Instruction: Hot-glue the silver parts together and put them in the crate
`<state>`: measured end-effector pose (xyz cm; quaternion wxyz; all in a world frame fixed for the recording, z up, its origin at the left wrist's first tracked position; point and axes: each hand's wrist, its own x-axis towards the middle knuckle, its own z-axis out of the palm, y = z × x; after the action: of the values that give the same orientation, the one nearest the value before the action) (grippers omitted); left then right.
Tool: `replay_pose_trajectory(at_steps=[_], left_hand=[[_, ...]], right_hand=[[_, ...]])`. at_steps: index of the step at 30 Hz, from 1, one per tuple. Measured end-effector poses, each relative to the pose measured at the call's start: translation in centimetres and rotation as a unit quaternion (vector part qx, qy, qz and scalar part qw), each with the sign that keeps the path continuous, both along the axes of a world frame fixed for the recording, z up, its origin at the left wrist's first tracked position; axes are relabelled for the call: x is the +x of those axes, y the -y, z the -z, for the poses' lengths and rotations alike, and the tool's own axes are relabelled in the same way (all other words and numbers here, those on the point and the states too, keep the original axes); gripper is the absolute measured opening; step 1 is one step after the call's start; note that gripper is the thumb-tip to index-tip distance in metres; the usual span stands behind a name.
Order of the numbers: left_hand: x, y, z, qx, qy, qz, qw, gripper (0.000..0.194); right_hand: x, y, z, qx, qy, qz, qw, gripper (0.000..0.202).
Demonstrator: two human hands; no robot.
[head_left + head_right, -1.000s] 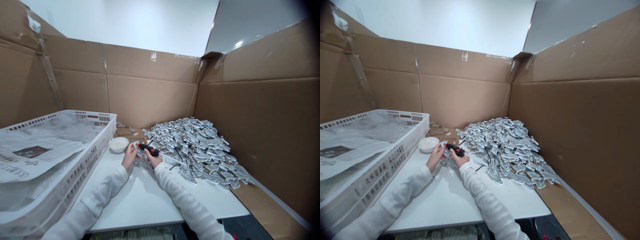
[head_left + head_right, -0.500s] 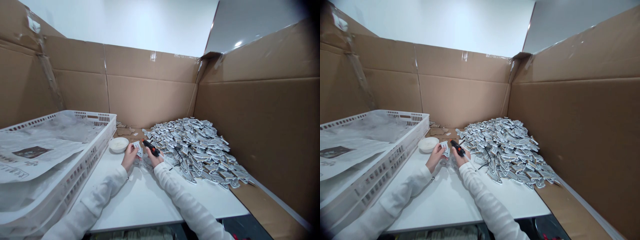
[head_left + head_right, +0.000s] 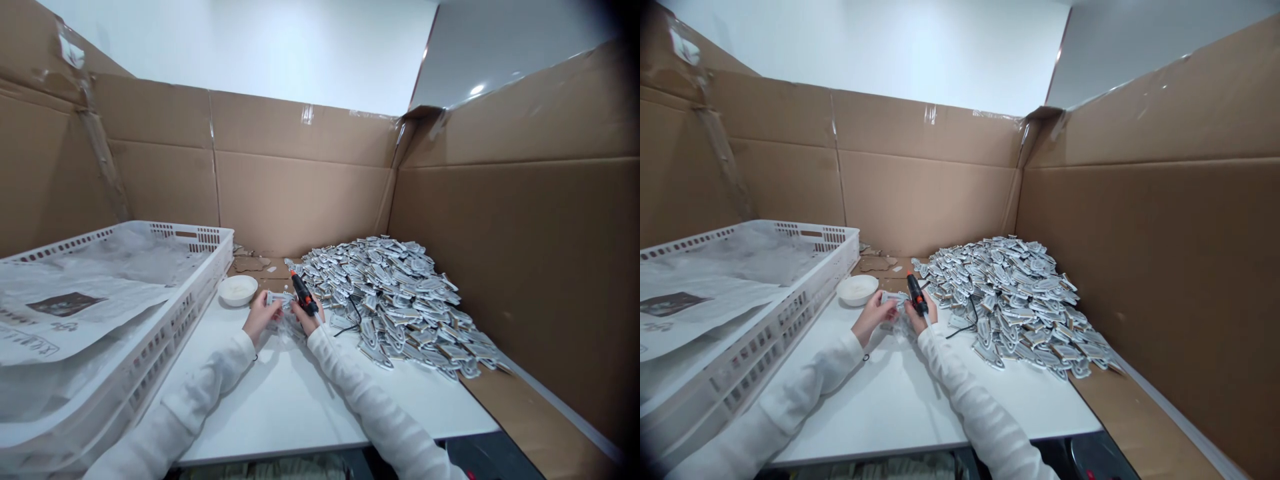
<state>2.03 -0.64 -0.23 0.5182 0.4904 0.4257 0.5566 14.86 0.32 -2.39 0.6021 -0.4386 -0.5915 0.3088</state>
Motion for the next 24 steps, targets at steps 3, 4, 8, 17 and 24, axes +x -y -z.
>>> replay_pose_trajectory(at_steps=[3,4,8,17,24], left_hand=[[0.0,0.0,0.2,-0.017,-0.075,0.017,0.997,0.019],[0.0,0.0,0.3,-0.018,-0.09,0.028,0.995,0.018],[-0.2,0.0,0.0,-0.022,-0.107,0.048,0.993,0.015],[-0.6,-0.3,-0.4,-0.061,0.064,-0.003,0.996,0.022],[-0.4,-0.3,-0.4,-0.048,0.081,-0.012,0.995,0.019]], right_hand=[[0.2,-0.1,-0.1,0.006,0.013,0.022,1.0,0.021],[0.3,0.0,-0.2,0.008,0.022,0.026,0.999,0.021],[0.4,0.4,-0.9,0.036,0.072,0.057,0.995,0.025],[0.0,2.0,-2.1,0.061,0.162,0.084,0.981,0.029],[0.0,1.9,-1.5,0.064,0.201,0.078,0.974,0.033]])
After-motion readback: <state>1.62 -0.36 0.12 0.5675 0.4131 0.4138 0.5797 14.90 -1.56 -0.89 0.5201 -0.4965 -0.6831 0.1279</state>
